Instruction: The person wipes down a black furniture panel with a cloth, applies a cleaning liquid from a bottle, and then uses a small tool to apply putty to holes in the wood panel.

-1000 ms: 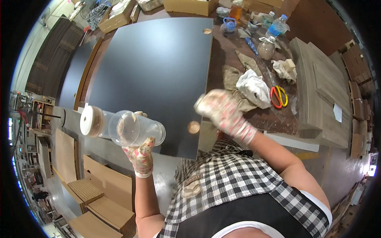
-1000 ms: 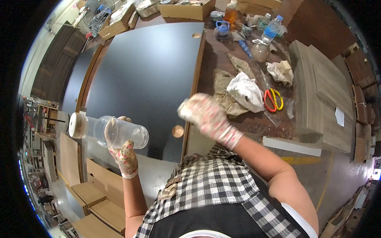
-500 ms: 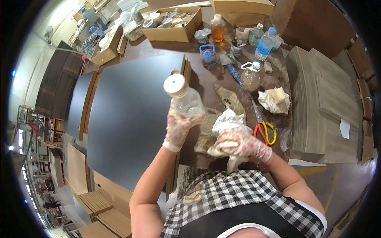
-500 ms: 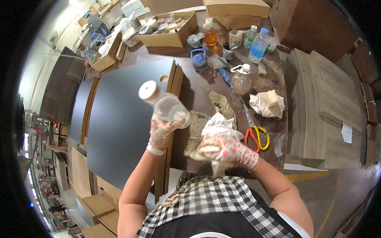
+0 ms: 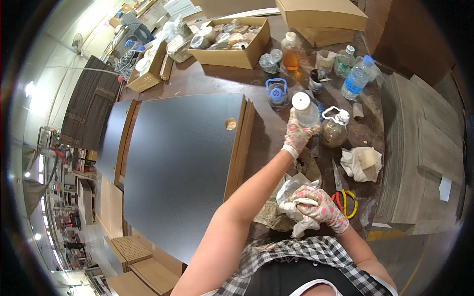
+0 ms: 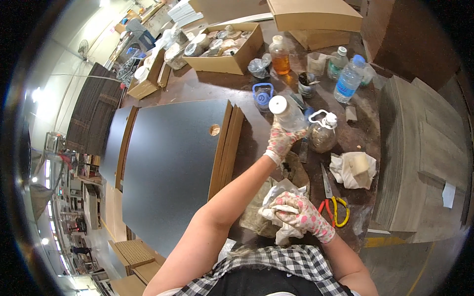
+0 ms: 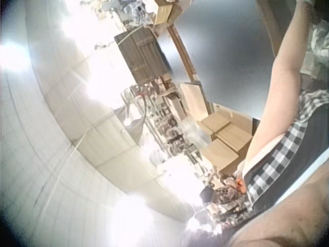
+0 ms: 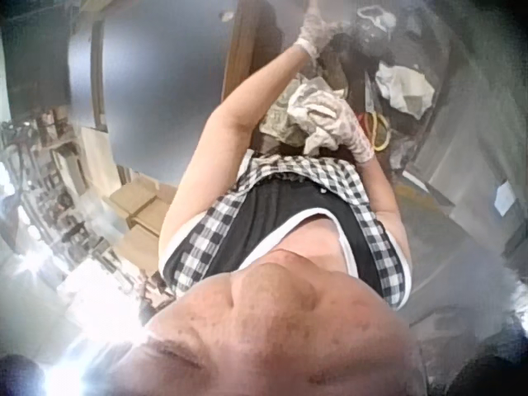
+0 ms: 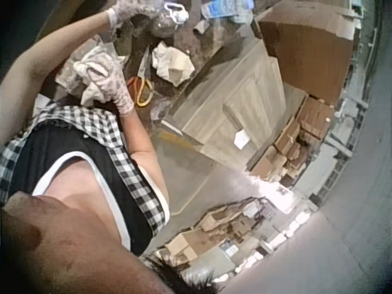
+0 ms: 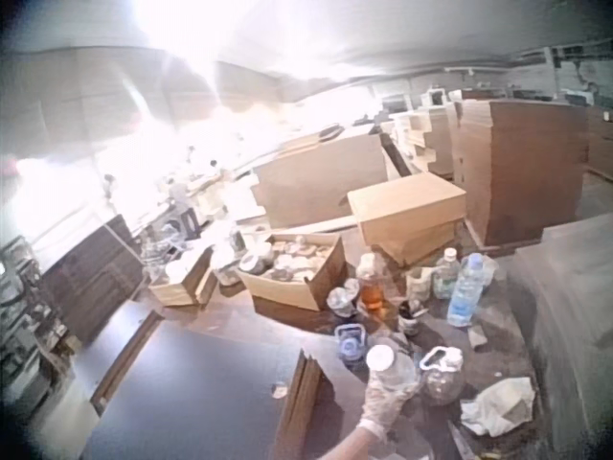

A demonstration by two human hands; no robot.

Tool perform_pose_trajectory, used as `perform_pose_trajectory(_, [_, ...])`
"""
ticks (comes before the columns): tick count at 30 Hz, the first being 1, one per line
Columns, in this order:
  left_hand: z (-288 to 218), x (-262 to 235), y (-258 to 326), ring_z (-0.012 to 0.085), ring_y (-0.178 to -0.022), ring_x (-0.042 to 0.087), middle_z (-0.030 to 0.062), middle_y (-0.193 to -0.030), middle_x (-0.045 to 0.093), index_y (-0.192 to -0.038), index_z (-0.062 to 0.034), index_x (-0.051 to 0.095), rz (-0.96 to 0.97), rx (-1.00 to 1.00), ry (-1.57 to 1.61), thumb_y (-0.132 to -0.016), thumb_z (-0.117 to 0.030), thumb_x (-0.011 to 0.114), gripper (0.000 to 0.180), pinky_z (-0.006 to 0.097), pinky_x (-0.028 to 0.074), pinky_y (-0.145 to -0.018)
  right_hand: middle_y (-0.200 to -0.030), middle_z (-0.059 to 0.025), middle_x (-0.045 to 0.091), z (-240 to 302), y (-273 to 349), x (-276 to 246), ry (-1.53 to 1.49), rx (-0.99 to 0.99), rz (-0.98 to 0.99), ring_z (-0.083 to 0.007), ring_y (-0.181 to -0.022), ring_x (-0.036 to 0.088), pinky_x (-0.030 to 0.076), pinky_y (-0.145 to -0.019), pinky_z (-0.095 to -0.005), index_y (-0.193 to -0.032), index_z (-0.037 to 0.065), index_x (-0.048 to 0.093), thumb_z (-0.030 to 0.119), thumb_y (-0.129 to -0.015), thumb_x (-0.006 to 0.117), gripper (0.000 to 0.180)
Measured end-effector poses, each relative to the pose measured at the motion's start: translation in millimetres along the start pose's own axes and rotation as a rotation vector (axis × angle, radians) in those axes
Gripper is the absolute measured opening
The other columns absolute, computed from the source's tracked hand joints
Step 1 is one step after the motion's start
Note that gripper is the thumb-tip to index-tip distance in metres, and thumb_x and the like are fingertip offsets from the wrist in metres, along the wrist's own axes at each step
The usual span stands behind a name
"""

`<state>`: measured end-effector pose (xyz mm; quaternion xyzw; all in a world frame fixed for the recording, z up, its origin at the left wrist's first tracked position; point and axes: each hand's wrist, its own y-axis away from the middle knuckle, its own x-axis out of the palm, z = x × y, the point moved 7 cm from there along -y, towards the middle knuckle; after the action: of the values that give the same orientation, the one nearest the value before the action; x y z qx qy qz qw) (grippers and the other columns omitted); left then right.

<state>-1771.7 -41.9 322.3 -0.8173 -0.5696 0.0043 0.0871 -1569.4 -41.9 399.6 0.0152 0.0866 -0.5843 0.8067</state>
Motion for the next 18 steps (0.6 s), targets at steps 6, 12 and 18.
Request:
perform_pose_trajectory(6, [1, -11, 10, 0.0202, -0.118, 0.046, 0.0102, -0.127, 0.049, -0.133, -0.0026, 0.033, 0.218, -0.131, -0.058, -0.071, -0.009, 0.079, 0.078, 0.033, 0.039, -0.101, -0.107, -0.0098, 0.061, -20, -11, 5, -0.107, 0.133, -0.133, -0.0247, -0.101, 0.058, 0.046, -0.088, -0.0343, -0.103, 0.003, 0.063, 0.012, -0.082, 0.064, 0.023])
perform_pose_trajectory(12, [-6, -35, 14, 0.0225, -0.104, 0.056, 0.0129, -0.114, 0.057, -0.124, -0.0052, 0.041, 0.1, -0.085, -0.124, -0.07, -0.009, 0.079, 0.066, 0.033, 0.045, -0.09, -0.102, -0.0069, 0.059, -6, -42, 25, -0.153, 0.183, -0.146, -0.016, -0.097, 0.057, 0.046, -0.087, -0.0287, -0.106, 0.001, 0.061, 0.014, -0.085, 0.062, 0.024])
perform_pose_trajectory(18, [-17, -22, 23, 0.02, -0.105, 0.055, 0.012, -0.116, 0.053, -0.122, -0.006, 0.037, 0.202, -0.087, -0.166, -0.072, 0.0, 0.074, 0.063, 0.033, 0.048, -0.088, -0.11, -0.0107, 0.059, -26, -28, 35, -0.157, 0.249, -0.171, -0.0212, -0.102, 0.057, 0.045, -0.092, -0.0318, -0.11, 0.002, 0.059, 0.007, -0.083, 0.062, 0.027])
